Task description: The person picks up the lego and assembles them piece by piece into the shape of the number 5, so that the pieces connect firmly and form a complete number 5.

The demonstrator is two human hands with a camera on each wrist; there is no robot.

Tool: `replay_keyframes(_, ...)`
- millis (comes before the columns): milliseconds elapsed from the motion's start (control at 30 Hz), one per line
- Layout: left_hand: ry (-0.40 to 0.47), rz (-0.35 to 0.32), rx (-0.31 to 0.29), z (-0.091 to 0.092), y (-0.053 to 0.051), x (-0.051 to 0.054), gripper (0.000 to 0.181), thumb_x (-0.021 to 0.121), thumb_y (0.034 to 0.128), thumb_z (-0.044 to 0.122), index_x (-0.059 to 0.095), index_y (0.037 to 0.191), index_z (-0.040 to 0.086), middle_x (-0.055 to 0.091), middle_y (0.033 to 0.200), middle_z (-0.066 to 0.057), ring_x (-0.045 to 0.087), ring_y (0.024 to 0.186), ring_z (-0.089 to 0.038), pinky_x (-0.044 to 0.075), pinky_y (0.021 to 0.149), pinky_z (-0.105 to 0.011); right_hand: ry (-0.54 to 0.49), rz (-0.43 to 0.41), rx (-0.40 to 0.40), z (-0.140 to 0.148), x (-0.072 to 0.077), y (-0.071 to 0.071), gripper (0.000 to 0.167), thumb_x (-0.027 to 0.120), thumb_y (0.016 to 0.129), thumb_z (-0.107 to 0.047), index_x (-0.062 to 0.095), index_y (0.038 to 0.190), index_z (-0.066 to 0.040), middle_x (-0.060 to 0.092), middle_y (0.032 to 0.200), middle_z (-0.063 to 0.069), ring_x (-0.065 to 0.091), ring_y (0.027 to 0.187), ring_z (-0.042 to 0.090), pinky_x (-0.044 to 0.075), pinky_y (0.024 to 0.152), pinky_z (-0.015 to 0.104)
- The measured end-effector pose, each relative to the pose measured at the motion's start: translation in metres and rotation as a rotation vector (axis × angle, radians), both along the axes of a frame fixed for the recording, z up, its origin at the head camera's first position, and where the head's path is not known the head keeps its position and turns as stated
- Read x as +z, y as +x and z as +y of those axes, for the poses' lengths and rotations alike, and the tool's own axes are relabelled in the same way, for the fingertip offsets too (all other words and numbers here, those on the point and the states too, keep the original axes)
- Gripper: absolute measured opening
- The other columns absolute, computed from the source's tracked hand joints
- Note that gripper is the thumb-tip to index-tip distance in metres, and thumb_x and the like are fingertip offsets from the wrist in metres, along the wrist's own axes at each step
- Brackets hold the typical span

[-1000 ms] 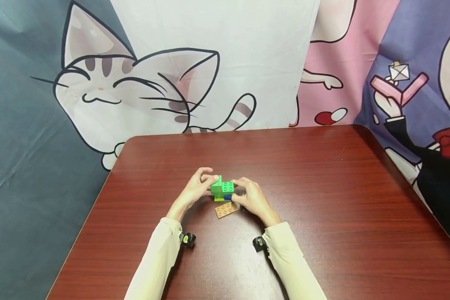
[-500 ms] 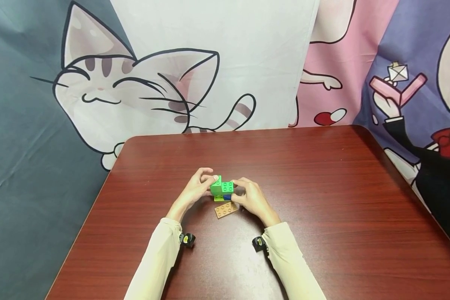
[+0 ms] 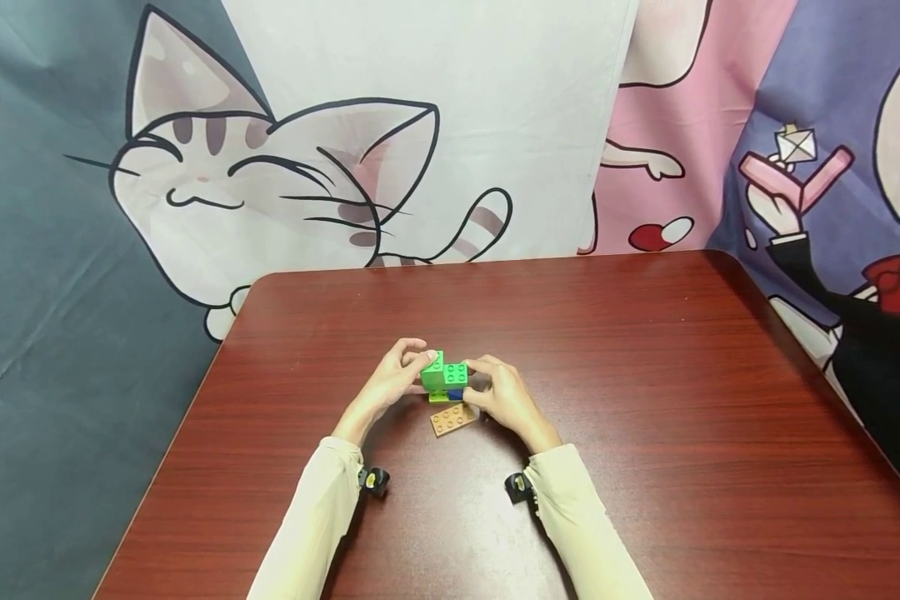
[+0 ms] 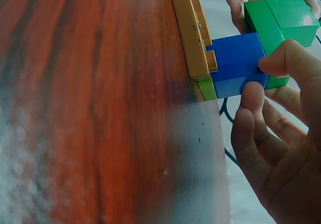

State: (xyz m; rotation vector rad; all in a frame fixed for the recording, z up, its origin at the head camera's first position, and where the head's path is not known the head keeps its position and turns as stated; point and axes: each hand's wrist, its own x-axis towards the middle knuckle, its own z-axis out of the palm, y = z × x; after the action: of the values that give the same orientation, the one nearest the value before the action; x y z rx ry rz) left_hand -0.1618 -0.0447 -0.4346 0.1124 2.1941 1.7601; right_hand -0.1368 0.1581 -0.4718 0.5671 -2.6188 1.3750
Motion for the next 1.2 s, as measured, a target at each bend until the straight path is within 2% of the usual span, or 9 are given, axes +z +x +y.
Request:
replay_keyframes(133,-0.029,0.019,-0.001,-0.001,0.0,0.001,0.061,0.061,0.0896,0.036,0.037,0.133,0.0,0.055,0.117,-0.02,0.062,0.09,-0.026,0.052,0.075,-0.041,0.002,-0.003,0.001,0.001,0.0,0.0,0.044,0.07,0.071,-0.003,0.063,0.113,0.004,0.063,0.101,0.008,0.055,0.056,0.013,0.047,0.056,0.025)
replay_keyframes(300,-0.129,0.113,0.009,-0.006,0.002,0.001,0.063,0.06,0.088,0.043,0.038,0.134,0.006,0.058,0.117,-0.015,0.06,0.098,-0.026,0.051,0.077,-0.04,-0.01,-0.012,-0.005,0.0,-0.001,-0.001,0.044,0.069,0.071,-0.003,0.063,0.114,0.004,0.063,0.103,0.009,0.055,0.056,0.016,0.047,0.056,0.025)
replay_keyframes(400,-0.15,0.152,0.009,-0.009,0.004,0.0,0.061,0.06,0.0878,0.045,0.039,0.134,0.01,0.059,0.115,-0.011,0.06,0.099,-0.023,0.05,0.076,-0.039,-0.01,-0.014,-0.015,0.0,-0.001,0.0,0.044,0.069,0.071,-0.003,0.063,0.114,0.004,0.063,0.102,0.009,0.055,0.056,0.016,0.047,0.055,0.025)
replay_keyframes(500,-0.124,0.181,0.005,-0.011,0.007,-0.002,0.058,0.059,0.0888,0.043,0.039,0.133,0.012,0.06,0.115,-0.01,0.06,0.099,-0.023,0.05,0.074,-0.041,-0.003,-0.019,-0.02,0.0,-0.001,0.0,0.044,0.069,0.071,-0.003,0.063,0.114,0.004,0.063,0.103,0.009,0.055,0.057,0.015,0.047,0.055,0.025)
replay_keyframes(700,-0.041,0.222,0.02,-0.02,0.014,-0.005,0.051,0.059,0.0906,0.038,0.043,0.133,0.015,0.06,0.114,-0.011,0.059,0.101,-0.032,0.048,0.075,-0.051,0.003,-0.01,-0.02,0.0,-0.001,0.0,0.045,0.07,0.07,-0.004,0.063,0.114,0.005,0.063,0.101,0.008,0.052,0.055,0.008,0.046,0.055,0.025)
replay_keyframes(833,-0.056,0.251,0.026,-0.026,0.02,-0.005,0.049,0.06,0.0901,0.036,0.045,0.132,0.016,0.061,0.112,-0.01,0.06,0.098,-0.032,0.049,0.071,-0.049,0.003,-0.001,-0.015,0.0,-0.001,0.0,0.045,0.07,0.07,-0.004,0.064,0.114,0.002,0.063,0.1,0.007,0.052,0.055,0.009,0.046,0.056,0.026)
replay_keyframes(1000,-0.13,0.252,0.001,-0.029,0.028,-0.004,0.05,0.063,0.0885,0.034,0.046,0.13,0.012,0.062,0.11,-0.007,0.063,0.088,-0.03,0.051,0.062,-0.039,0.0,0.003,-0.014,0.0,-0.001,0.0,0.045,0.07,0.07,-0.004,0.064,0.114,0.003,0.063,0.1,0.007,0.053,0.056,0.011,0.046,0.057,0.026)
replay_keyframes(1100,-0.212,0.275,-0.018,-0.03,0.033,-0.005,0.05,0.067,0.0856,0.034,0.048,0.124,0.007,0.062,0.108,-0.008,0.061,0.084,-0.024,0.05,0.064,-0.035,-0.004,0.005,-0.016,-0.001,-0.001,0.0,0.045,0.069,0.07,-0.003,0.063,0.114,0.005,0.063,0.1,0.008,0.053,0.056,0.011,0.047,0.055,0.025)
replay_keyframes(1200,-0.295,0.314,-0.066,-0.031,0.038,-0.006,0.048,0.071,0.0817,0.034,0.051,0.115,0.005,0.063,0.105,-0.009,0.059,0.084,-0.019,0.047,0.069,-0.033,-0.011,-0.001,-0.015,-0.002,-0.001,0.0,0.045,0.069,0.07,-0.002,0.063,0.114,0.005,0.063,0.1,0.009,0.053,0.056,0.011,0.047,0.054,0.025)
